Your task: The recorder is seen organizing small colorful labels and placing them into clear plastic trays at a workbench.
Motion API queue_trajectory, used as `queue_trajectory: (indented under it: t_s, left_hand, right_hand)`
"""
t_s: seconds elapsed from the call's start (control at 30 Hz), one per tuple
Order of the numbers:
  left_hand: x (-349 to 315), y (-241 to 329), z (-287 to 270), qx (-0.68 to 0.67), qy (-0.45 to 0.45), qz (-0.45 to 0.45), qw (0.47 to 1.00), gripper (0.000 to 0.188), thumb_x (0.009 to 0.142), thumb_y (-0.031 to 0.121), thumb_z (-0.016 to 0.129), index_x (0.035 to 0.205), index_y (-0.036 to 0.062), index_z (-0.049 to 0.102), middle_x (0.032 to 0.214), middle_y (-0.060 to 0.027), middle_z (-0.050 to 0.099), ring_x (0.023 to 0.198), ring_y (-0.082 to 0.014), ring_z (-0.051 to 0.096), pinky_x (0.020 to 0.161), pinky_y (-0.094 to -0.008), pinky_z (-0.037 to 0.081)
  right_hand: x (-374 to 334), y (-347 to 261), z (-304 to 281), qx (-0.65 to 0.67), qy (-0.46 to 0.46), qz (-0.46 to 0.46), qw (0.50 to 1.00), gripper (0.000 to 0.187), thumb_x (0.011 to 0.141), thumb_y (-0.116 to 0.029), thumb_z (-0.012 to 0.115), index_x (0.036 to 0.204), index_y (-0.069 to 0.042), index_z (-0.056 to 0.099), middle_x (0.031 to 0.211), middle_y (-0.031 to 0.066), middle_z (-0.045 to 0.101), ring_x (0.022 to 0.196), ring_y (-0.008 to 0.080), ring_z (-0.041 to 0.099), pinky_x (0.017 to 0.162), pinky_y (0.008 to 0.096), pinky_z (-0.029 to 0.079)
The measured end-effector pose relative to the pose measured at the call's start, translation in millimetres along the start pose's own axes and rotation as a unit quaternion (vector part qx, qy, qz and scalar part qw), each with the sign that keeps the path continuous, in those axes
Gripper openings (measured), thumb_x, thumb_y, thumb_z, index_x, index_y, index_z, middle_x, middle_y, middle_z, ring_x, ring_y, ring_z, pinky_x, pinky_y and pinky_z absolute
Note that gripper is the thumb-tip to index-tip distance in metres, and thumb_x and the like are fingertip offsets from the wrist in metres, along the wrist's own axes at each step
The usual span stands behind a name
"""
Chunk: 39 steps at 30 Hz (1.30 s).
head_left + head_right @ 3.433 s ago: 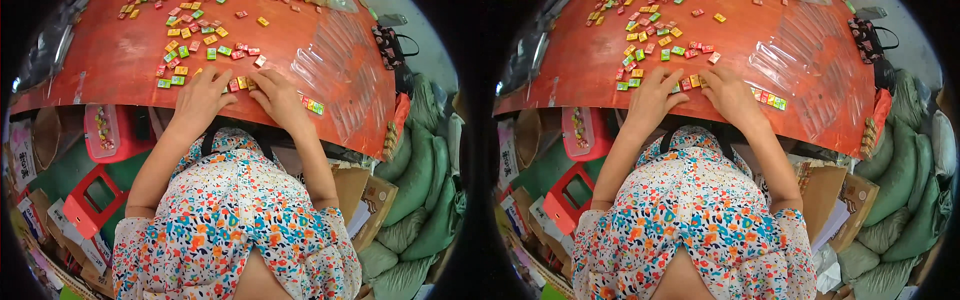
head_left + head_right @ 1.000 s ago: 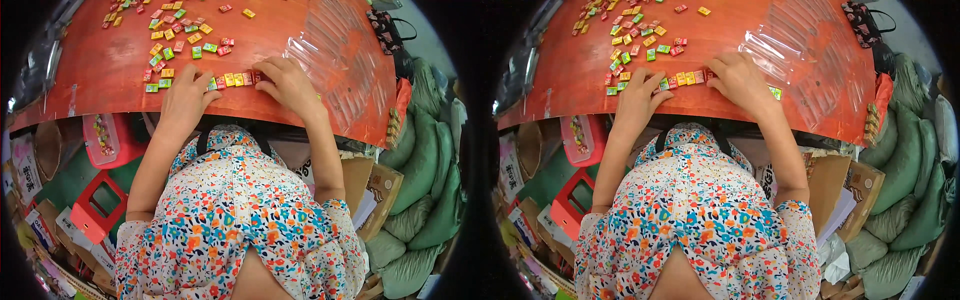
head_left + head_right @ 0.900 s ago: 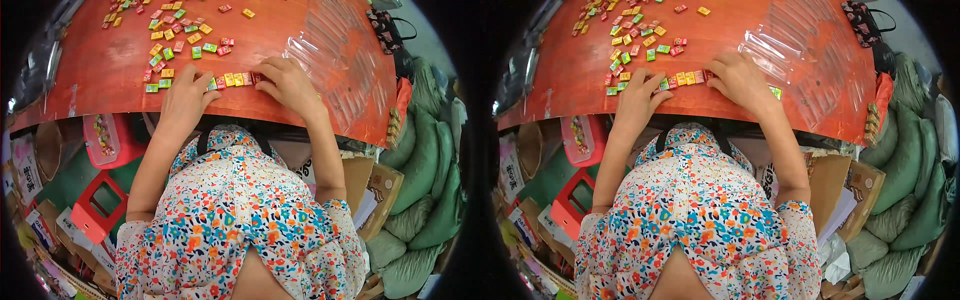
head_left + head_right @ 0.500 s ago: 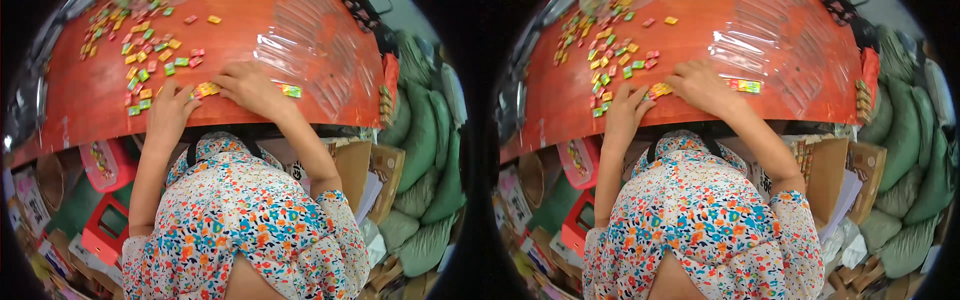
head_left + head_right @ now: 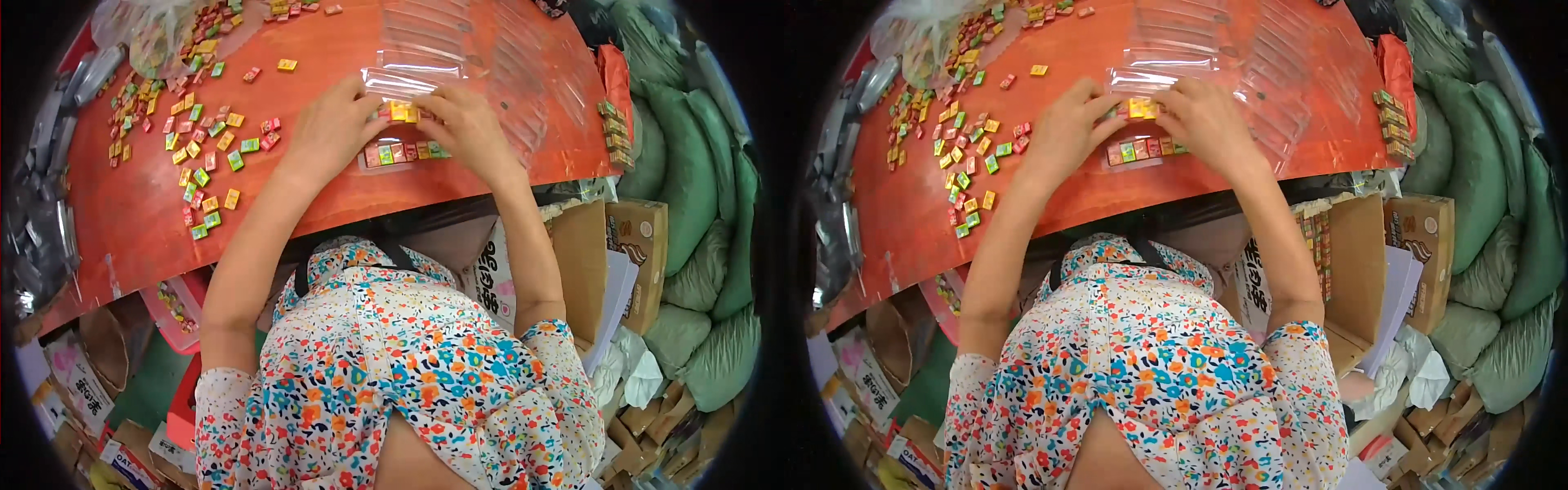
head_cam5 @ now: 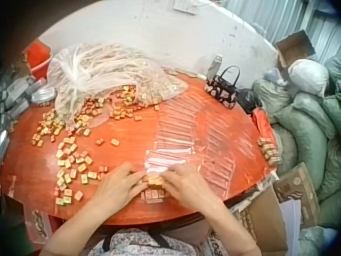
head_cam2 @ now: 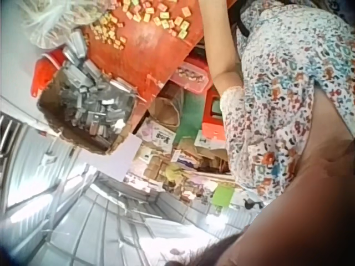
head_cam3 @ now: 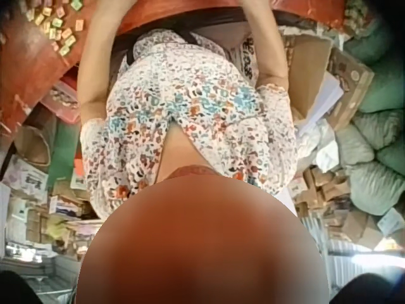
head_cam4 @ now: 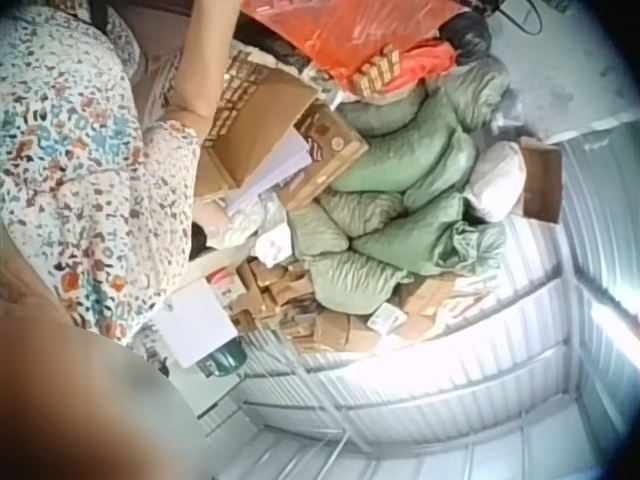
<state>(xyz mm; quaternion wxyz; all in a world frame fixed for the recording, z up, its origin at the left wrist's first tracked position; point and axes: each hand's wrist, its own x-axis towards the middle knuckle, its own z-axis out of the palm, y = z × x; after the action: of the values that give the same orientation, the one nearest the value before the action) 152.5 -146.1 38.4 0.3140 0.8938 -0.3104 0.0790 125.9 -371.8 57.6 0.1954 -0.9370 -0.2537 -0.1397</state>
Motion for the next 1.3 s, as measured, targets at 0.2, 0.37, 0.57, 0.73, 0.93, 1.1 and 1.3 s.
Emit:
queue_trajectory:
  t_s: [0.2,0.37,0.57,0.73,0.93,1.1,1.3]
  left_hand:
    - [54.9,-4.1,36.4,0.041,-0.046,0.078,0.995,0.028,0.087,0.027,0.068,0.11,0.0111,0.067,0.097,-0.0079,0.058,0.09,-0.0281,0.062,0.075,-0.041,0.052]
    - [51.6,-12.1,40.4,0.014,-0.059,0.07,0.996,0.03,0.083,0.025,0.069,0.107,0.0075,0.067,0.107,-0.0107,0.061,0.099,-0.0293,0.062,0.083,-0.0425,0.052]
    - [31.2,-18.4,43.8,0.089,-0.015,0.133,0.987,0.061,0.084,0.042,0.067,0.128,0.0022,0.055,0.133,-0.0142,0.054,0.121,-0.0322,0.052,0.101,-0.0435,0.043]
    - [24.2,-10.5,53.0,0.126,-0.058,0.172,0.975,0.089,0.081,0.062,0.061,0.14,-0.0025,0.044,0.148,-0.0174,0.042,0.138,-0.0317,0.039,0.116,-0.0439,0.029]
    - [11.4,-9.6,49.8,0.111,-0.09,0.157,0.977,0.096,0.081,0.069,0.056,0.141,-0.0046,0.043,0.148,-0.0201,0.041,0.14,-0.032,0.036,0.118,-0.0433,0.026]
    - [0.4,-6.7,45.4,0.109,-0.095,0.149,0.978,0.099,0.079,0.07,0.056,0.142,-0.0064,0.041,0.149,-0.022,0.04,0.141,-0.0326,0.035,0.118,-0.0431,0.025]
    - [0.6,-3.3,41.8,0.106,-0.1,0.139,0.98,0.102,0.08,0.071,0.054,0.146,-0.0039,0.034,0.152,-0.021,0.036,0.142,-0.0327,0.033,0.119,-0.046,0.022]
  right_hand:
    - [-15.1,47.0,-1.9,-0.013,0.001,0.065,0.998,0.028,0.082,-0.016,0.072,0.107,-0.004,0.068,0.095,0.0123,0.066,0.086,0.0326,0.063,0.074,0.0414,0.05]
    - [-23.0,51.8,3.7,0.021,-0.006,0.104,0.994,0.03,0.082,-0.018,0.073,0.109,-0.005,0.068,0.103,0.013,0.066,0.09,0.0331,0.064,0.076,0.0409,0.051]
    - [-33.7,38.7,3.1,-0.033,0.024,0.099,0.994,0.04,0.084,-0.021,0.072,0.119,-0.004,0.063,0.119,0.0145,0.063,0.106,0.034,0.061,0.09,0.0427,0.048]
    - [-36.2,34.8,22.8,-0.039,-0.023,0.06,0.997,0.056,0.092,-0.031,0.063,0.14,-0.004,0.047,0.142,0.0172,0.049,0.131,0.0347,0.047,0.111,0.0458,0.035]
    - [-40.7,26.4,28.2,-0.067,-0.114,0.049,0.99,0.072,0.098,-0.053,0.04,0.149,-0.003,0.033,0.154,0.016,0.034,0.143,0.0314,0.031,0.119,0.0496,0.019]
    - [-44.3,17.3,30.0,-0.105,-0.13,0.043,0.985,0.076,0.096,-0.058,0.039,0.15,-0.005,0.032,0.156,0.0143,0.032,0.144,0.0302,0.03,0.119,0.0507,0.017]
    - [-38.2,16.0,22.1,-0.08,-0.147,0.042,0.985,0.078,0.095,-0.06,0.041,0.149,-0.004,0.034,0.157,0.0129,0.031,0.144,0.0303,0.032,0.12,0.0507,0.016]
